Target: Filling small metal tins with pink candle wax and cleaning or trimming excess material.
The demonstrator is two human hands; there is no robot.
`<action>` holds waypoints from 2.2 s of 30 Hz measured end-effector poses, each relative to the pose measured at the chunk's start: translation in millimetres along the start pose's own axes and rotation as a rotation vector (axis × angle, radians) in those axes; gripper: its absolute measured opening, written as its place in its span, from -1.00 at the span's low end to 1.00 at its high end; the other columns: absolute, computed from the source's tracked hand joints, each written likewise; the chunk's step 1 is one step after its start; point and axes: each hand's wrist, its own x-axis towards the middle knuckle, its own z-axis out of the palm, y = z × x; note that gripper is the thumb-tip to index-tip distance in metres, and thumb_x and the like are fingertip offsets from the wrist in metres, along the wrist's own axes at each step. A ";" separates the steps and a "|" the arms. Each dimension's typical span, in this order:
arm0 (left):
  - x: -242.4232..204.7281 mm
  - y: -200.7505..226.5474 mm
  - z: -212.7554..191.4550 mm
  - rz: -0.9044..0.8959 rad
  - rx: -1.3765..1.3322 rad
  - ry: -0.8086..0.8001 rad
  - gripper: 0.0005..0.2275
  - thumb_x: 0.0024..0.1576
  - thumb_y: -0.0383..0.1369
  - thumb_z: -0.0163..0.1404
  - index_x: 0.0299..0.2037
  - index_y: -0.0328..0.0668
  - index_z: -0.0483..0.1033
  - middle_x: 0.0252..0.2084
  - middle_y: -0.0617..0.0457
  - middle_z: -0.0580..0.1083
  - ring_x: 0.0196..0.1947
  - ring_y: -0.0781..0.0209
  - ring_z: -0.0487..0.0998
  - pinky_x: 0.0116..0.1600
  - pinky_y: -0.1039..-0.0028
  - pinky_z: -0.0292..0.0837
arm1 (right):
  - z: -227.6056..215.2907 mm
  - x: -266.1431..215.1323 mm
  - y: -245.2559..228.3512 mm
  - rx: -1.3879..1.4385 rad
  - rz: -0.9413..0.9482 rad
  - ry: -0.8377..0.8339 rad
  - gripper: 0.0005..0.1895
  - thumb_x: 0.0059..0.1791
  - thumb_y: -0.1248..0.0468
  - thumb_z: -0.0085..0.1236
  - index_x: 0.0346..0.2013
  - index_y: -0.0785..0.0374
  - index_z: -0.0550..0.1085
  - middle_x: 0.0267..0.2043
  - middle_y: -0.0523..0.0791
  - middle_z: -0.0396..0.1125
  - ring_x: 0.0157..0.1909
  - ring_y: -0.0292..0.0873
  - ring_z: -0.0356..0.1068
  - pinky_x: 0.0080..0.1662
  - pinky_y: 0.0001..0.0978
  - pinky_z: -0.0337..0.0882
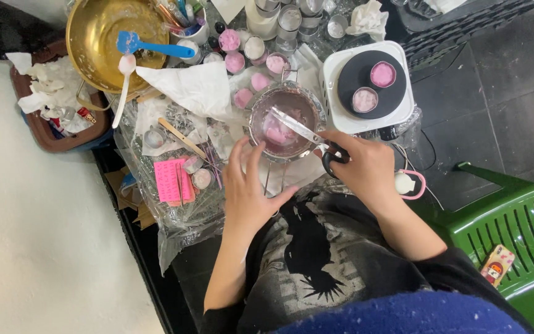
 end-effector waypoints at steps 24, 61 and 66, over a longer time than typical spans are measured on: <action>-16.5 15.5 14.2 -0.004 -0.657 -0.063 -0.34 0.18 -0.19 0.16 0.45 -0.23 0.17 0.34 -0.17 0.37 0.32 -0.07 0.42 0.36 0.16 0.35 | 28.9 -13.8 -23.0 0.597 0.019 -0.306 -0.33 -0.16 0.31 0.45 0.17 0.18 0.32 -0.40 -0.14 0.55 -0.31 -0.28 0.60 -0.28 -0.50 0.44; 21.7 -127.3 -43.0 -0.181 0.230 0.191 -0.41 -0.05 -0.25 0.31 0.21 -0.16 0.42 0.25 -0.13 0.40 0.26 -0.15 0.32 0.27 0.03 0.10 | 151.6 55.5 -89.8 -0.446 -0.727 -0.356 -0.81 -0.27 0.24 0.18 -0.38 0.11 0.56 -0.39 -0.18 0.46 -0.07 -0.14 0.42 -0.12 -0.30 0.27; -15.6 -103.9 -56.4 -0.334 0.149 0.152 -0.65 0.10 -0.25 0.26 0.10 -0.02 0.56 0.20 0.07 0.43 0.28 0.03 0.37 0.36 0.12 0.13 | 174.3 55.3 -86.2 -0.581 -0.709 -0.477 -0.92 -0.12 0.23 0.14 -0.47 0.07 0.58 -0.52 -0.20 0.44 -0.17 -0.17 0.42 -0.02 -0.24 0.19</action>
